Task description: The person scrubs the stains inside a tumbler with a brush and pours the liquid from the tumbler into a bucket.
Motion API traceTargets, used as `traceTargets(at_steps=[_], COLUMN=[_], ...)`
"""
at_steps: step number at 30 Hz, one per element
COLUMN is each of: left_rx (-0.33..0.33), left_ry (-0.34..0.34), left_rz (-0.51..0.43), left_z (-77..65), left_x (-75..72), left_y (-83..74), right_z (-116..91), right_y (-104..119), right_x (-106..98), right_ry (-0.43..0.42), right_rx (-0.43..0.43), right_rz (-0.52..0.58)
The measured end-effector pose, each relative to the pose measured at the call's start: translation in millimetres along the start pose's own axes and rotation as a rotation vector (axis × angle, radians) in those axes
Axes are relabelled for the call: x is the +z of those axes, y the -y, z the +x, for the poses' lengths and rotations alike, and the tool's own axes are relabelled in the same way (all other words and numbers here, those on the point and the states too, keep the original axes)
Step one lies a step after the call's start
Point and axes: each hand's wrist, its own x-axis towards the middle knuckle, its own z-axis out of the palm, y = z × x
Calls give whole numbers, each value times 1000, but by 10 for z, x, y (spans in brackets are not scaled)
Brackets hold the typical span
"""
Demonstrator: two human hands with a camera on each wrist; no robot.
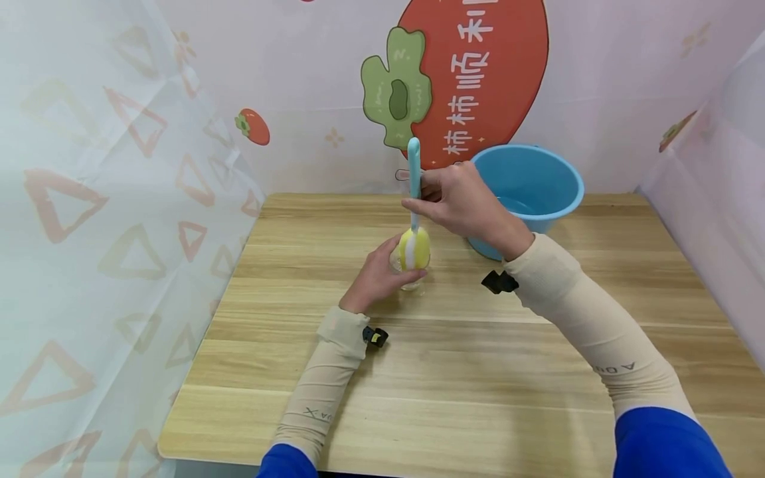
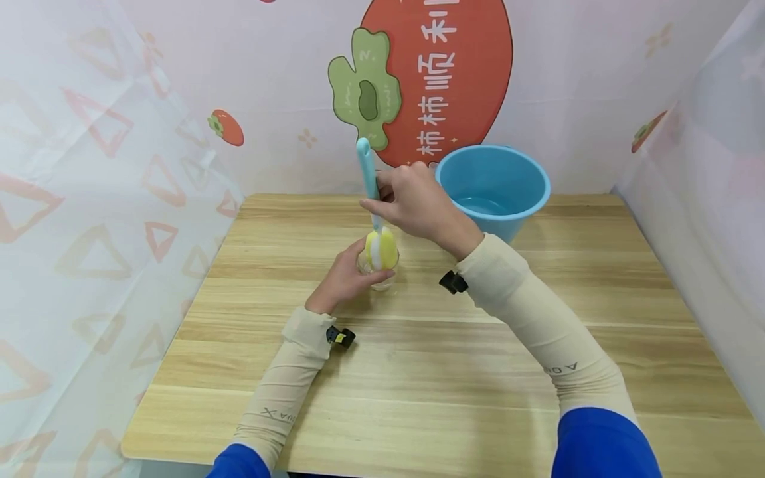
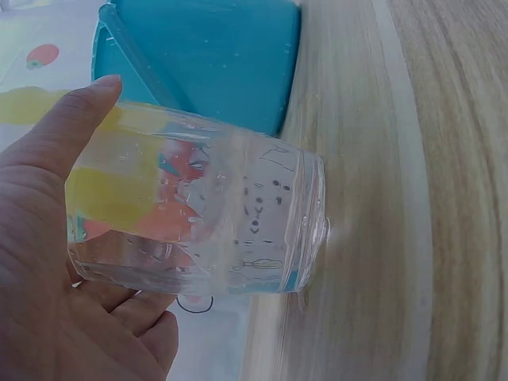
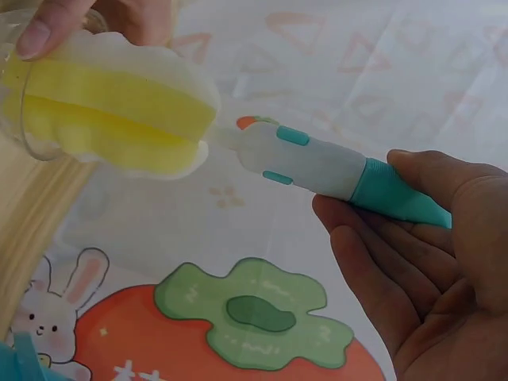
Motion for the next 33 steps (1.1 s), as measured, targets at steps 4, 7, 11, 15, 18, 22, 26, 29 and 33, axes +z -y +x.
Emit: traceTargets(at_steps=[4, 7, 11, 15, 18, 22, 26, 29, 33], left_rx=[-17, -37, -57, -60, -49, -14, 8, 8, -15], left_ry=[9, 14, 17, 13, 10, 2, -8, -5, 5], left_rz=[14, 33, 21, 9, 3, -4, 8, 4, -4], left_z=[1, -2, -10, -13, -8, 4, 8, 8, 4], left_x=[-5, -10, -10, -4, -1, 3, 0, -1, -1], left_y=[19, 29, 32, 27, 18, 3, -1, 6, 15], right_z=[-18, -64, -139, -151, -106, -43, 7, 23, -4], right_y=[-70, -148, -237, -253, -215, -141, -92, -97, -160], right_x=[93, 200, 320, 318, 234, 99, 28, 47, 162], right_ry=[6, 21, 38, 18, -5, -35, -43, -29, -6], right_rx=[-24, -25, 14, 4, -17, -27, -25, -33, -56], right_rz=[-31, -25, -6, -25, -35, -41, -46, -51, -45])
